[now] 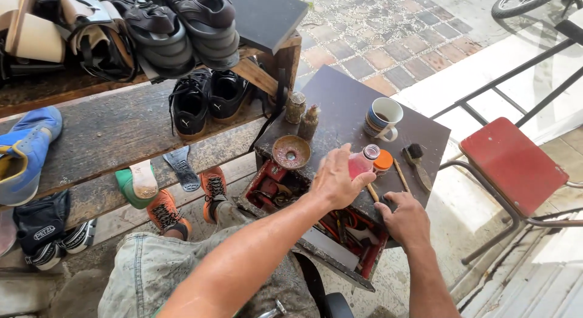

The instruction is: Repairing a green shoe by applying adhesive with a brush and hammering the sole to secure it

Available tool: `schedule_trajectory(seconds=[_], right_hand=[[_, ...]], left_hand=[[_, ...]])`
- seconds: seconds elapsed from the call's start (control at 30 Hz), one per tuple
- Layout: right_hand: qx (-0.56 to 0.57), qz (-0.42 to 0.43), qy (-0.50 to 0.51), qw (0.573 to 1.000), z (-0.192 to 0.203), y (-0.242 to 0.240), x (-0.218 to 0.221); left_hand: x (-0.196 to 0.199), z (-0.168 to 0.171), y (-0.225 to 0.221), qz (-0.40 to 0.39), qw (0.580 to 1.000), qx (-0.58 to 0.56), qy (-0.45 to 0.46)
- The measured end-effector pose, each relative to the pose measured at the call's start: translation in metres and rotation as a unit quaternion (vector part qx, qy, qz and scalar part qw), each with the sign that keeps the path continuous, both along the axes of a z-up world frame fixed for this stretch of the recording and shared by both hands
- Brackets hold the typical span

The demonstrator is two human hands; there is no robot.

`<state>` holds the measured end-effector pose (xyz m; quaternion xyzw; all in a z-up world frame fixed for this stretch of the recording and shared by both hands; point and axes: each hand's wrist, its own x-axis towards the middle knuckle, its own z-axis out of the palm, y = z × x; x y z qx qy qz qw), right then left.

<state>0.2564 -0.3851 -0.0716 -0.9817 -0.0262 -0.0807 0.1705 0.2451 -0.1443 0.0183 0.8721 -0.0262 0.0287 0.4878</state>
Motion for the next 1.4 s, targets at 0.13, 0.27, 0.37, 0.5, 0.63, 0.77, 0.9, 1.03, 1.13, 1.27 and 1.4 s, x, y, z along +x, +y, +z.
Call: schedule_trajectory(seconds=[0.13, 0.27, 0.37, 0.5, 0.63, 0.77, 0.9, 1.03, 1.13, 1.27, 1.4], right_hand=[[-0.029, -0.027, -0.132, 0.990, -0.034, -0.031, 0.003], [-0.107, -0.126, 0.165, 0.972, 0.032, -0.018, 0.000], [-0.174, -0.103, 0.191, 0.961, 0.019, -0.021, 0.005], [-0.168, -0.128, 0.195, 0.958, 0.033, -0.008, 0.004], [-0.186, -0.159, 0.230, 0.942, 0.078, 0.008, -0.014], [-0.197, -0.186, 0.169, 0.948, 0.089, -0.018, -0.036], [0.013, -0.154, -0.090, 0.984, 0.106, -0.030, -0.088], [0.363, -0.013, -0.206, 0.909, 0.130, -0.004, -0.138], [0.430, 0.081, -0.223, 0.871, 0.134, 0.022, -0.156], [0.552, 0.222, -0.118, 0.795, 0.122, 0.059, -0.169], [0.653, 0.318, 0.114, 0.678, 0.094, 0.129, -0.185]], left_hand=[[-0.054, 0.025, 0.048, -0.062, 0.996, 0.065, -0.004], [-0.133, 0.065, 0.107, -0.153, 0.936, 0.204, 0.242], [-0.194, 0.036, 0.159, -0.191, 0.872, 0.264, 0.364], [-0.274, -0.038, 0.215, -0.137, 0.900, 0.237, 0.338], [-0.327, -0.108, 0.244, -0.119, 0.886, 0.236, 0.381], [-0.347, -0.144, 0.230, -0.128, 0.866, 0.367, 0.313], [-0.327, -0.113, 0.202, -0.034, 0.879, 0.384, 0.280], [-0.313, -0.104, 0.201, -0.005, 0.882, 0.349, 0.316], [-0.313, -0.090, 0.207, 0.055, 0.916, 0.270, 0.292], [-0.297, -0.021, 0.210, 0.150, 0.915, 0.064, 0.369], [-0.278, -0.072, 0.213, 0.214, 0.927, -0.299, 0.078]])
